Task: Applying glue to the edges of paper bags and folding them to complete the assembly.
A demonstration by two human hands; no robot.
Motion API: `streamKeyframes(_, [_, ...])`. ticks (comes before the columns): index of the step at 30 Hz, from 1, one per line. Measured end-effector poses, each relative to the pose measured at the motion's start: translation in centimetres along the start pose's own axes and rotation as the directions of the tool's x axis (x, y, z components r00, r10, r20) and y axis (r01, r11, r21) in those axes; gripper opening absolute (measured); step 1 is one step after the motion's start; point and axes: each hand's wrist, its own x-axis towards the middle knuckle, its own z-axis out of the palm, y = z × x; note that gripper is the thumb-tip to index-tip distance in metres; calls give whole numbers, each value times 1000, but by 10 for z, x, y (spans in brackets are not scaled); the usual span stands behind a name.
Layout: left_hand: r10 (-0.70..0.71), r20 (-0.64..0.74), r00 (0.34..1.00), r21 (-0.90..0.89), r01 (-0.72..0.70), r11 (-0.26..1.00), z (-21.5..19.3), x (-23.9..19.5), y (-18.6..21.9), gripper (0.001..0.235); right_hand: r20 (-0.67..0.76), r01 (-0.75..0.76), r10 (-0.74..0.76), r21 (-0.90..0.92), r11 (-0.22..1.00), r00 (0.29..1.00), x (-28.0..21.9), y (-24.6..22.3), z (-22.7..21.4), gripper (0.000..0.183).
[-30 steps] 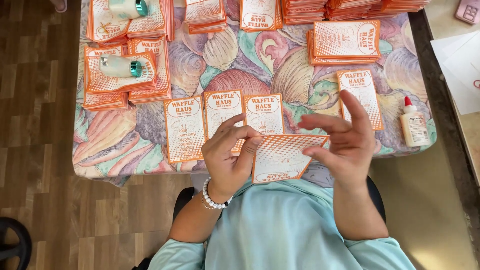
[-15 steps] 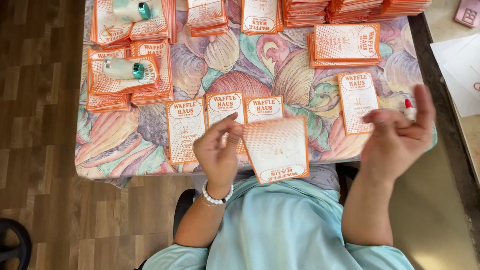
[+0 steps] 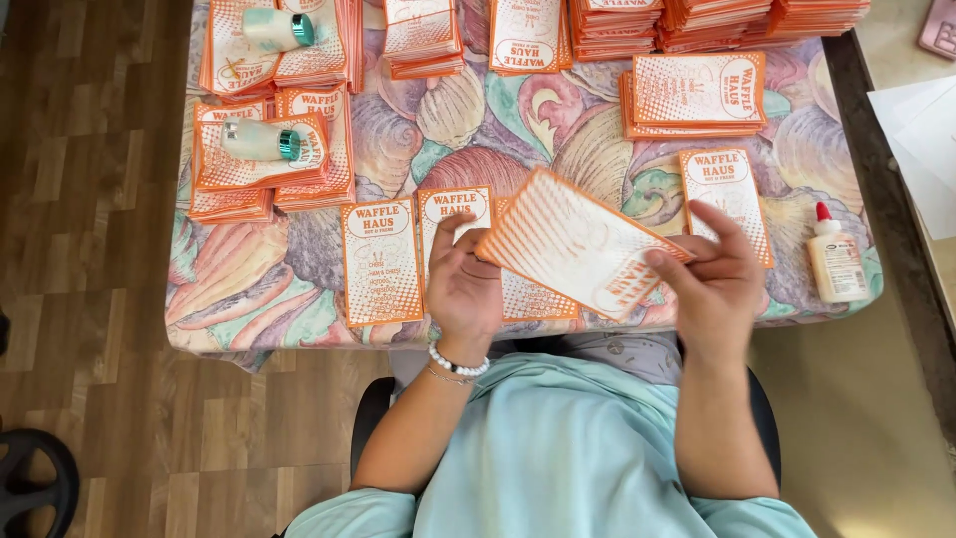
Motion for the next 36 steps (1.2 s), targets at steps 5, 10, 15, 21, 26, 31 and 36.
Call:
streamKeyframes(5, [-214, 439, 873, 354, 51, 934, 37, 28, 49, 75, 59, 35, -13, -380, 925, 998, 5, -66, -3, 67])
streamKeyframes(10, [-147, 416, 897, 874, -350, 339, 89, 9, 53, 18, 87, 123, -95, -431, 894, 992, 6, -72, -7, 68])
streamKeyframes(15, [-112, 379, 919, 876, -317, 365, 86, -3, 47, 18, -122, 195, -217, -168, 966, 969, -1, -41, -17, 76])
streamKeyframes(21, [-140, 392, 909, 879, -326, 348, 88, -6, 58, 14, -101, 238, -282, -316, 919, 954, -2, -53, -14, 75])
streamKeyframes(26, [-105, 381, 919, 877, -323, 356, 85, -7, 57, 13, -116, 193, -222, -216, 957, 968, -4, -54, -10, 77])
streamKeyframes(31, [-102, 366, 925, 864, -298, 405, 83, -6, 56, 12, -131, 246, -265, -141, 959, 955, -1, -52, -12, 75])
streamKeyframes(36, [-63, 399, 915, 849, -343, 402, 82, -6, 60, 12, -164, 199, -225, -162, 967, 960, 1, -55, -12, 77])
